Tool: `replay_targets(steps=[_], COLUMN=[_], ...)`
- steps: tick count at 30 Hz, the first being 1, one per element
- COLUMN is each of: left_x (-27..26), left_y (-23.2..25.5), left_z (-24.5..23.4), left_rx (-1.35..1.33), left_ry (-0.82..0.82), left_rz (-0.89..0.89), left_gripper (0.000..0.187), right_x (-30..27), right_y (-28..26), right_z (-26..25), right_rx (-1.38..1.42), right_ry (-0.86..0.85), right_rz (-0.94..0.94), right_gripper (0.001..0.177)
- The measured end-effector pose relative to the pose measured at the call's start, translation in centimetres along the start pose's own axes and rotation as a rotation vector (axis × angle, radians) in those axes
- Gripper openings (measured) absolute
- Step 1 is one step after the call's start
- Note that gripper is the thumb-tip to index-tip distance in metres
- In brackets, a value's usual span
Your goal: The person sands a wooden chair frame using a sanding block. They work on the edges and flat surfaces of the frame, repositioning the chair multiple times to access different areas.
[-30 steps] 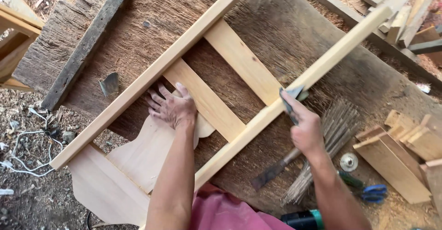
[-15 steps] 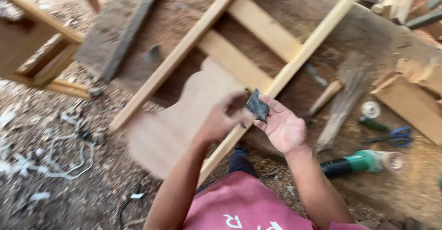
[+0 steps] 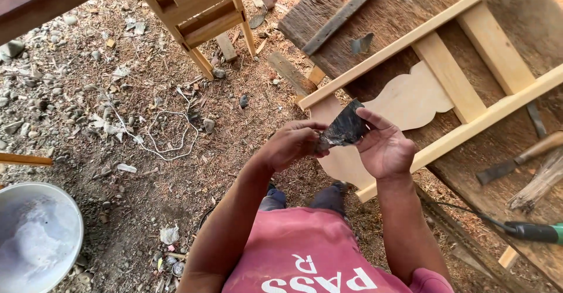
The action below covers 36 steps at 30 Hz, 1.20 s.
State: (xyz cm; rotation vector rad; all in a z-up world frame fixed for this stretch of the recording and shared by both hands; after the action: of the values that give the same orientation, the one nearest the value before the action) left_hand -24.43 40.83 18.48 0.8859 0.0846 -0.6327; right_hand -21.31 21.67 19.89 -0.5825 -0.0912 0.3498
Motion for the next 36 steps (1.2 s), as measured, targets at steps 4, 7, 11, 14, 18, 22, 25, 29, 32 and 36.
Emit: replay_targets(steps=[4,7,11,14,18,22,25,29,32,36], left_x=[-2.2,-0.5,0.8,2.3,2.6,3.2,4.4,6.9,8.2,9.8], left_y=[4.0,3.1,4.3,6.6,9.6,13.0,14.6,17.6,21.5,25.1], left_z=[1.2,0.0,-1.2,-2.6,-3.8,-4.3,-5.5,-9.9,-12.3,-17.7], left_rx=[-0.037,0.008,0.625,0.753,0.624,0.672,0.650,0.670,0.640,0.622], left_ry=[-0.085,-0.091,0.145,0.288,0.436,0.421,0.388,0.386,0.361,0.315], left_rz=[0.070,0.028,0.091,0.130,0.159,0.156,0.206,0.315,0.371,0.410], left_gripper=[0.042,0.032,0.022,0.023,0.023,0.026,0.030,0.026,0.024,0.023], right_x=[0.6,1.2,4.1,7.4,9.8,11.9,13.4,15.7,17.9,20.9], right_y=[0.5,0.5,0.6,0.4,0.5,0.9,0.8,2.0,4.7,12.7], right_z=[1.0,0.6,-2.5,-0.4,4.6,0.0,1.5,5.0,6.1,2.9], right_rx=[0.008,0.009,0.001,-0.033,-0.137,-0.170,-0.211,-0.190,-0.081,-0.004], right_ry=[0.056,0.127,0.114,-0.086,-0.231,-0.158,-0.058,0.143,0.124,0.185], right_rz=[-0.085,-0.168,-0.244,-0.323,-0.444,-0.452,-0.431,-0.315,-0.328,-0.328], right_gripper=[0.092,0.082,0.042,0.036,0.076,0.089,0.077,0.103,0.084,0.061])
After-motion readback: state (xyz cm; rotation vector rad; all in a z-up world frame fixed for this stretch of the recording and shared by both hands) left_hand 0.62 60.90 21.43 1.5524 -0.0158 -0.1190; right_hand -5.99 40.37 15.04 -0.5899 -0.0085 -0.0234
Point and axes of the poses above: each hand's wrist, its own x-axis towards the middle knuckle, its own z-axis out of the palm, y = z × x, the point moved 6 cm from there along x, towards the middle knuckle, and after that the axes turned 6 degrees about x, right-handed, at the moved point
